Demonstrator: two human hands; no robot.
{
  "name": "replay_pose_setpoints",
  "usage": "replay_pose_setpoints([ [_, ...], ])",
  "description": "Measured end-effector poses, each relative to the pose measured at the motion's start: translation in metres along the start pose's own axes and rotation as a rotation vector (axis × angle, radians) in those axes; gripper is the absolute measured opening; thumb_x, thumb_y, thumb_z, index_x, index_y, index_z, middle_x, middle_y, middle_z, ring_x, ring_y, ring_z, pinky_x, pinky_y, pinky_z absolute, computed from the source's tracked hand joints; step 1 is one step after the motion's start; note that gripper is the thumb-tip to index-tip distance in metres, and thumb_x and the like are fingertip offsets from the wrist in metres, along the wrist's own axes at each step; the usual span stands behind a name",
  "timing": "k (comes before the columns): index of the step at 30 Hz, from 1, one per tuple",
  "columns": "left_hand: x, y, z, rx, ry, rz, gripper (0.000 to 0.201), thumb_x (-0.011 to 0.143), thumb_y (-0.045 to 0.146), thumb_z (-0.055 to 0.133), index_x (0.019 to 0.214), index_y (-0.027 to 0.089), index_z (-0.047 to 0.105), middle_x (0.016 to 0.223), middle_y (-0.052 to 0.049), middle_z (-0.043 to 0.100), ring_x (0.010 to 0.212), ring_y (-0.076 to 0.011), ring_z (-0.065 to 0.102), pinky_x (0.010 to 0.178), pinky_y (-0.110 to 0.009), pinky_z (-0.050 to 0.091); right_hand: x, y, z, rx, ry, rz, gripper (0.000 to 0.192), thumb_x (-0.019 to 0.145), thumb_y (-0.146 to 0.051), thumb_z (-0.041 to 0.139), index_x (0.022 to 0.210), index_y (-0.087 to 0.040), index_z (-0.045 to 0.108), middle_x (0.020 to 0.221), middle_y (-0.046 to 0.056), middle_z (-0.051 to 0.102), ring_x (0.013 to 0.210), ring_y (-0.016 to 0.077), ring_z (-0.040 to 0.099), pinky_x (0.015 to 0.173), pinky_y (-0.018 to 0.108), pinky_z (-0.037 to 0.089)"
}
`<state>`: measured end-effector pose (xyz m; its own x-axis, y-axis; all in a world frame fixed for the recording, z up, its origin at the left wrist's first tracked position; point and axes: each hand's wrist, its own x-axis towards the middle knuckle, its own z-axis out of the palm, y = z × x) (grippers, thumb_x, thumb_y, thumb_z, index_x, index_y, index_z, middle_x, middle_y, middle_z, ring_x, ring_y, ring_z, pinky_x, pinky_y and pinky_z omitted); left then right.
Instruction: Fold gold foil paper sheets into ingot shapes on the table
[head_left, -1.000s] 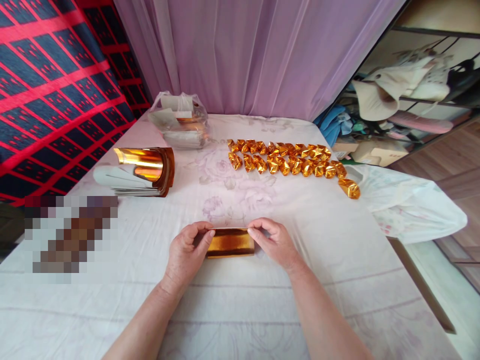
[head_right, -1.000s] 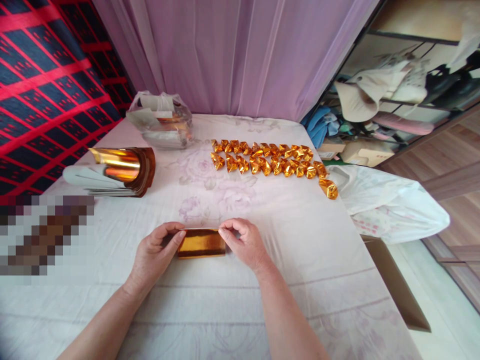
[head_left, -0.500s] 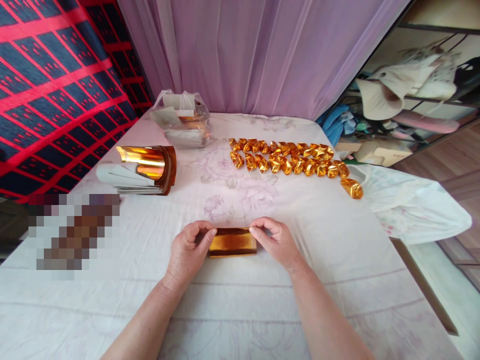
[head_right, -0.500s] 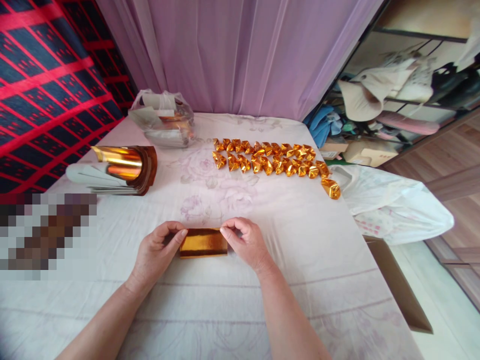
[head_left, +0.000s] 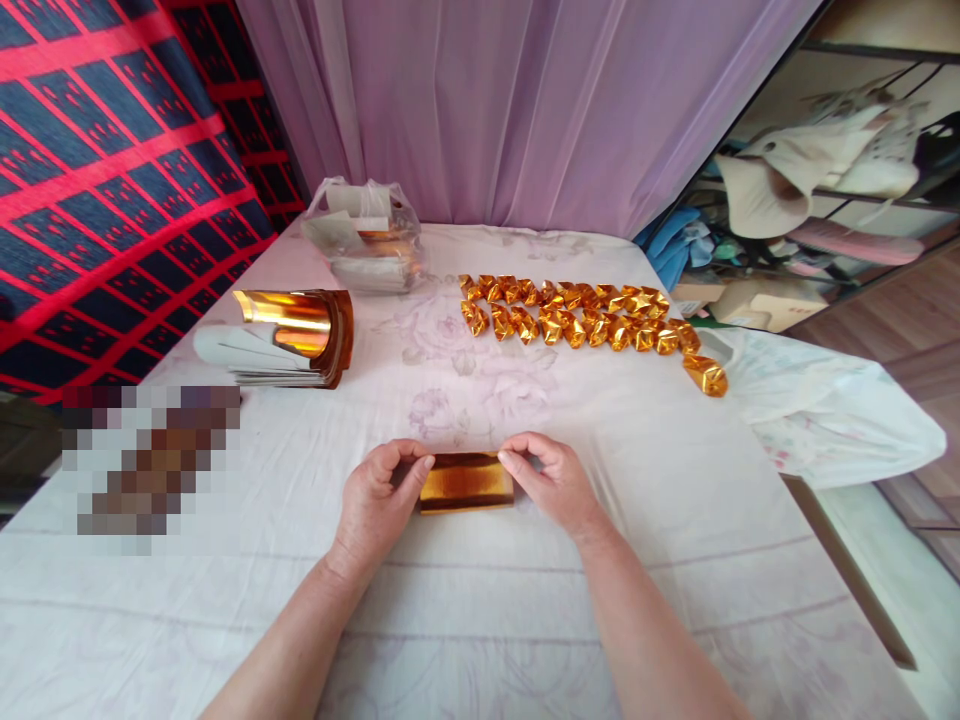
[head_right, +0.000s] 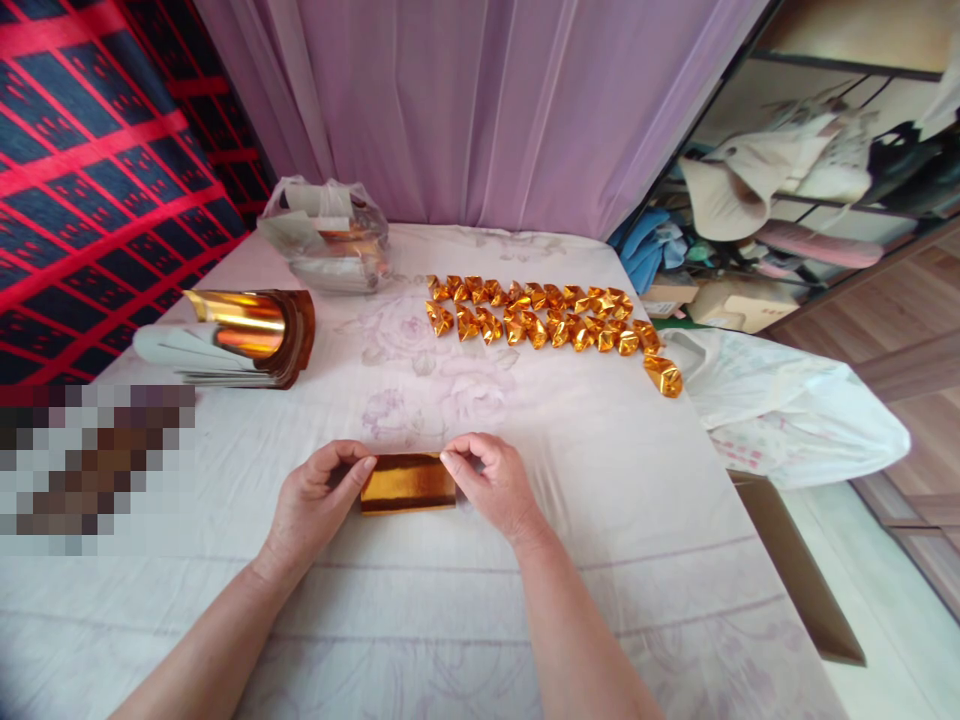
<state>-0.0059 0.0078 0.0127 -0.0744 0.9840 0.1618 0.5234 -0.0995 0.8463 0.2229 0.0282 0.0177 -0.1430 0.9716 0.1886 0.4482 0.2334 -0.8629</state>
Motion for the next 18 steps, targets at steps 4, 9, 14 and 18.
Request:
replay_pose_setpoints([
  [4, -0.001, -0.002, 0.0, 0.022, 0.011, 0.011, 0.017, 0.086, 0.036, 0.059, 0.084, 0.021, 0.066, 0.072, 0.0, 0.066, 0.066, -0.0138, 0.061, 0.066, -0.025, 0.051, 0.0, 0.0, 0.002, -0.028, 0.017, -0.008, 0.018, 0.085, -0.034, 0.058, 0.075, -0.023, 0.067, 0.072, 0.001, 0.072, 0.069, 0.0175, 0.066, 0.068, 0.028, 0.051],
  [9, 0.0, -0.006, 0.001, 0.143, 0.064, 0.086, 0.016, 0.087, 0.035, 0.059, 0.084, 0.022, 0.068, 0.075, -0.001, 0.067, 0.07, -0.016, 0.062, 0.069, -0.028, 0.05, -0.001, 0.001, 0.009, -0.172, 0.08, -0.059, 0.017, 0.086, -0.031, 0.057, 0.072, -0.024, 0.066, 0.07, 0.003, 0.071, 0.068, 0.0184, 0.065, 0.068, 0.03, 0.049],
  [14, 0.003, -0.004, 0.0, 0.285, 0.039, 0.15, 0.015, 0.088, 0.033, 0.057, 0.092, 0.024, 0.069, 0.074, -0.001, 0.071, 0.074, -0.0201, 0.064, 0.076, -0.033, 0.05, -0.001, 0.003, 0.015, -0.356, 0.103, -0.101, 0.018, 0.086, -0.027, 0.059, 0.069, -0.025, 0.064, 0.067, 0.002, 0.069, 0.067, 0.0186, 0.062, 0.068, 0.031, 0.045],
  [18, 0.005, 0.0, -0.001, 0.377, -0.019, 0.196, 0.015, 0.088, 0.031, 0.055, 0.088, 0.023, 0.069, 0.078, -0.003, 0.073, 0.077, -0.0223, 0.065, 0.078, -0.036, 0.049, -0.002, 0.005, 0.017, -0.441, 0.095, -0.131, 0.02, 0.086, -0.025, 0.06, 0.066, -0.025, 0.062, 0.065, 0.001, 0.068, 0.066, 0.0182, 0.061, 0.068, 0.031, 0.042],
])
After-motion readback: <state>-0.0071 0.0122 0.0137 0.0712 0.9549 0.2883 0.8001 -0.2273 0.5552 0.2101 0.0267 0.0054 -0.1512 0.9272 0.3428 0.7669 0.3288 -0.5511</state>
